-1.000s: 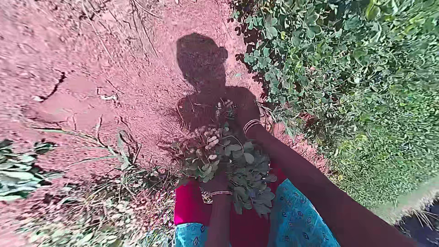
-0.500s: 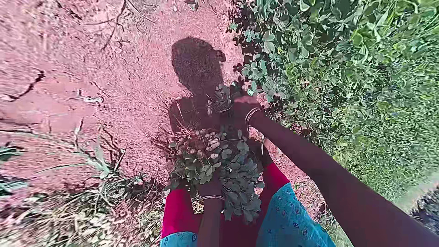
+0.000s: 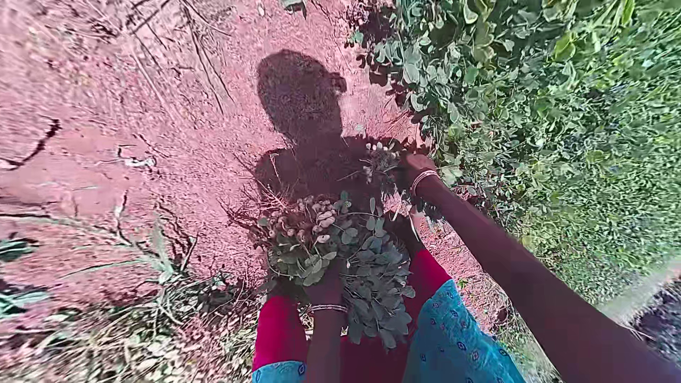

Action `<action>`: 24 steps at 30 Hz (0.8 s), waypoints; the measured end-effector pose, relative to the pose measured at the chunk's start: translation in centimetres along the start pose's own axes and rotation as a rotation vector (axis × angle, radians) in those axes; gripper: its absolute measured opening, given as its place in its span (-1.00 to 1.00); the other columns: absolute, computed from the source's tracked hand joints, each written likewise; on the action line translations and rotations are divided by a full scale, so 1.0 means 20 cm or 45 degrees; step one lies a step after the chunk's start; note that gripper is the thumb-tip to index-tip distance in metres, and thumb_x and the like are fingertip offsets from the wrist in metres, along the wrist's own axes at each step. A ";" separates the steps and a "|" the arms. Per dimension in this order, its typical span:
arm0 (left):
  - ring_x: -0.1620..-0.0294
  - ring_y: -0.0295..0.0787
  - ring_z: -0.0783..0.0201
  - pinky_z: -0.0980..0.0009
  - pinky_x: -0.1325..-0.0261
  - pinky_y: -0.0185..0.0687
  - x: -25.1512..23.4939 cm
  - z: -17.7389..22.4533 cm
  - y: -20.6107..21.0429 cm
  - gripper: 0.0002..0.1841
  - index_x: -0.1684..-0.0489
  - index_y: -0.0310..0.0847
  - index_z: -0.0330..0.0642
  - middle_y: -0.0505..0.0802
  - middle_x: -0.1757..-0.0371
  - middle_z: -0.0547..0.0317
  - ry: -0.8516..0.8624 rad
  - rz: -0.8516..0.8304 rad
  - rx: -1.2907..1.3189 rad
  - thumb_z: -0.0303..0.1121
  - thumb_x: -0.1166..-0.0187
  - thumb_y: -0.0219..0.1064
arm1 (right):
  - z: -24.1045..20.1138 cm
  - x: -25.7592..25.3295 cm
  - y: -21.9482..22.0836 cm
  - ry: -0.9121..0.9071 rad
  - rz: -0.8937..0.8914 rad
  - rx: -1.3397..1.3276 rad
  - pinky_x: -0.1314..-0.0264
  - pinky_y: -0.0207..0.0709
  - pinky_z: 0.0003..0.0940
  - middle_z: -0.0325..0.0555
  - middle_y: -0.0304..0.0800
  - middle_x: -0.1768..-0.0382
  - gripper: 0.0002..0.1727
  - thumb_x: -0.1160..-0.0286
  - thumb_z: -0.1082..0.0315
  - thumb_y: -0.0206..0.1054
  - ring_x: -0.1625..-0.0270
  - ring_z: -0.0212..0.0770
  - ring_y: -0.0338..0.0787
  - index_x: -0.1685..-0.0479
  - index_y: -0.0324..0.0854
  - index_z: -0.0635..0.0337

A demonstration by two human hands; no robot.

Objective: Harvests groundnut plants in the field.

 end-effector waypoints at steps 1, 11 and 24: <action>-0.33 0.64 0.15 0.30 -0.47 0.49 0.00 -0.01 0.00 -0.41 -0.44 0.38 -0.61 0.69 -0.31 -0.32 0.039 -0.003 -0.036 -0.57 -0.45 0.50 | 0.12 -0.08 -0.05 0.034 0.138 0.013 -0.25 0.53 0.52 0.52 0.69 -0.32 -0.51 -0.67 0.39 0.23 -0.36 0.54 0.70 -0.57 0.49 0.30; -0.44 0.60 -0.01 0.12 -0.56 0.42 0.01 0.06 -0.01 -0.38 -0.49 0.39 -0.55 0.67 -0.39 -0.36 -0.032 -0.054 -0.121 -0.52 -0.44 0.53 | 0.36 -0.31 -0.18 0.269 0.136 -0.370 -0.72 0.27 0.20 0.50 0.39 -0.63 -0.39 -0.64 0.41 0.32 -0.73 0.35 0.39 -0.61 0.34 0.56; -0.53 0.55 -0.05 0.10 -0.62 0.37 -0.05 0.02 0.02 -0.27 -0.54 0.33 -0.57 0.64 -0.45 -0.39 -0.005 0.059 -0.023 -0.54 -0.35 0.60 | -0.02 -0.63 -0.96 0.122 0.594 0.027 -0.54 0.35 0.45 0.48 0.51 -0.57 -0.39 -0.79 0.22 0.11 -0.61 0.46 0.53 -0.80 0.27 0.19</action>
Point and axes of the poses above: each hand's wrist, its own x-axis away from the middle knuckle, its own y-axis out of the palm, z = x × y, the point moved 2 cm from there along -x, towards the middle knuckle
